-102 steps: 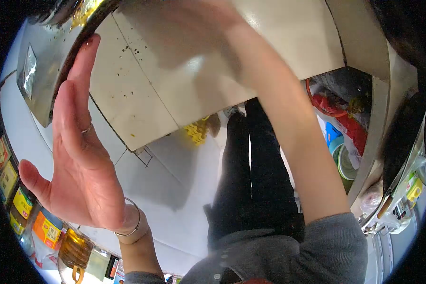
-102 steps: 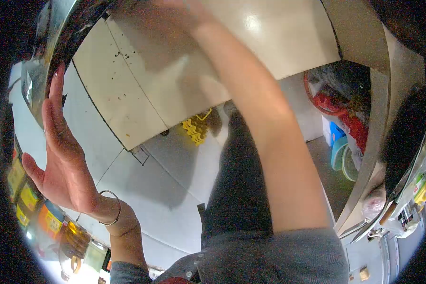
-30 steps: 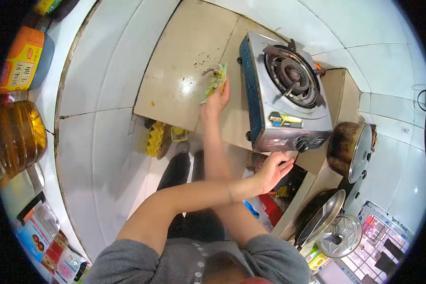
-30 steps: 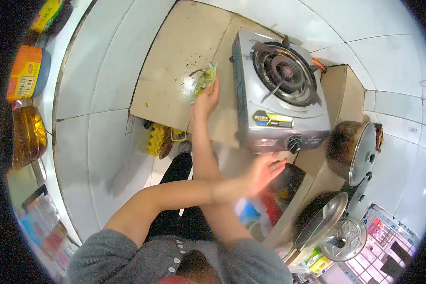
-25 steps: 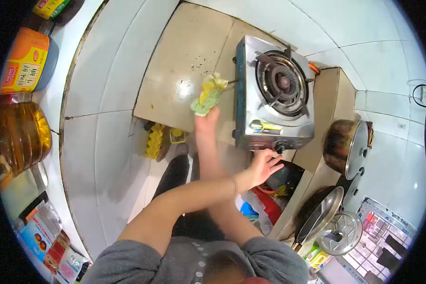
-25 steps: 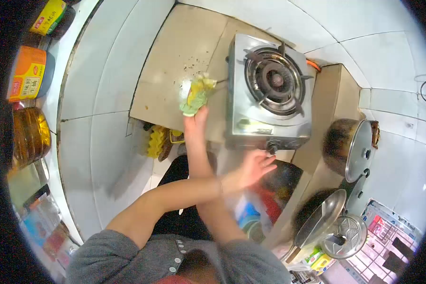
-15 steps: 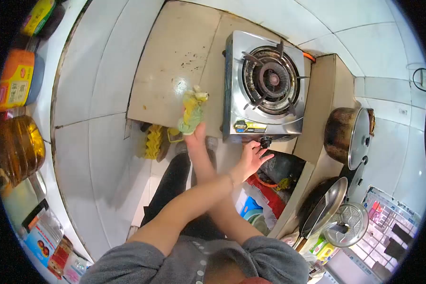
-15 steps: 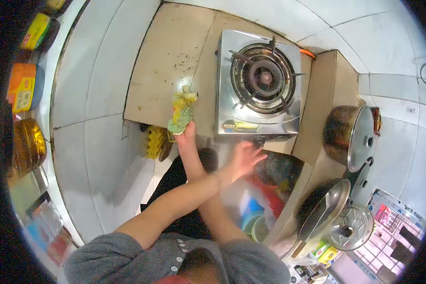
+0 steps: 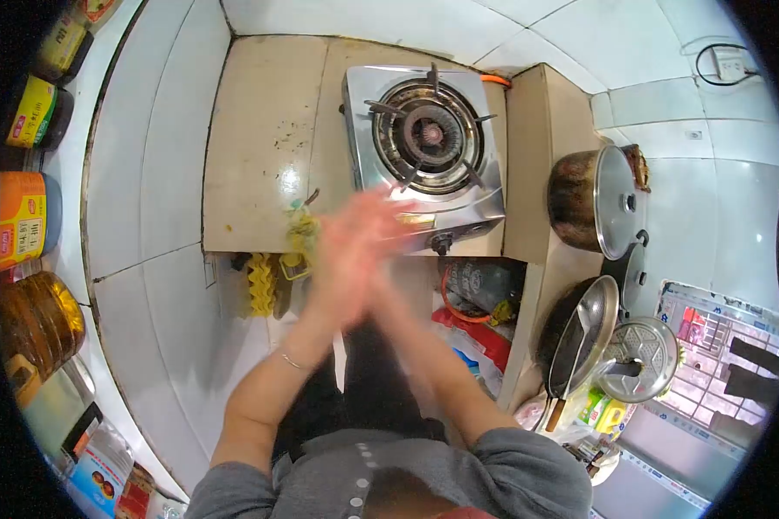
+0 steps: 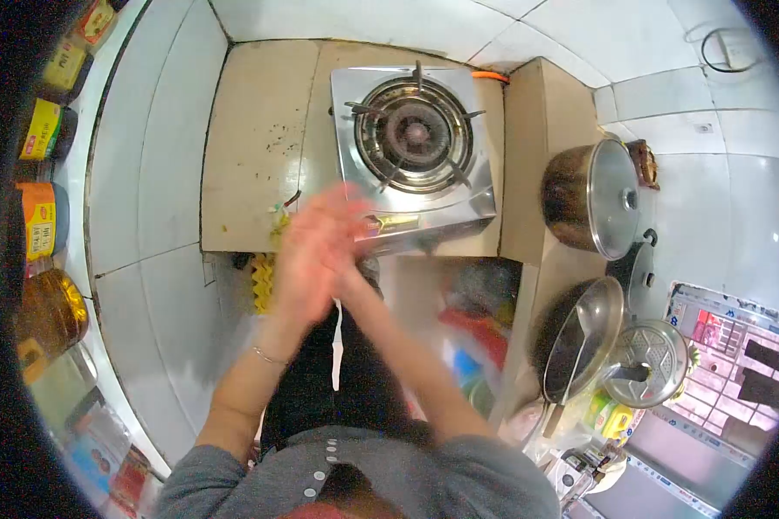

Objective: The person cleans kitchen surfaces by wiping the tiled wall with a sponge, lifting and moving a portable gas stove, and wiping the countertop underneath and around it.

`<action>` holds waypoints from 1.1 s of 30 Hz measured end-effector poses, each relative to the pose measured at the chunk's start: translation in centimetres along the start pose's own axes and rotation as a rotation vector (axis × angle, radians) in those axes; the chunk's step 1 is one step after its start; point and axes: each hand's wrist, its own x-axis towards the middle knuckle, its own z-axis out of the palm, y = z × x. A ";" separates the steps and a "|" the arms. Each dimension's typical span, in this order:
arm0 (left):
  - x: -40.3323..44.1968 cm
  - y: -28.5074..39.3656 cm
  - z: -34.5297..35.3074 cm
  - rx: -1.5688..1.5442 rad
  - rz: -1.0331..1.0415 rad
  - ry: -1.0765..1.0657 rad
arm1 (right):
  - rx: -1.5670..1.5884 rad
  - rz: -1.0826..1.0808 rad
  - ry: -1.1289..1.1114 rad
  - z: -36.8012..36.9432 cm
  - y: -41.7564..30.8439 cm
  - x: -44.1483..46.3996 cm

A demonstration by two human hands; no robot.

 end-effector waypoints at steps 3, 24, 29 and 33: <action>2.2 3.3 -6.1 0.077 0.285 0.375 | -0.271 -0.025 0.203 1.2 -7.8 -2.5; 12.0 -7.3 -11.4 0.445 -0.332 0.387 | -0.296 -0.703 0.612 -16.7 -40.1 10.9; 8.6 -10.1 -10.0 0.460 -0.351 0.407 | -0.336 -0.693 0.600 -17.1 -40.6 9.7; 6.2 -12.2 -8.0 0.491 -0.358 0.342 | -0.373 -0.673 0.646 -15.5 -41.1 9.8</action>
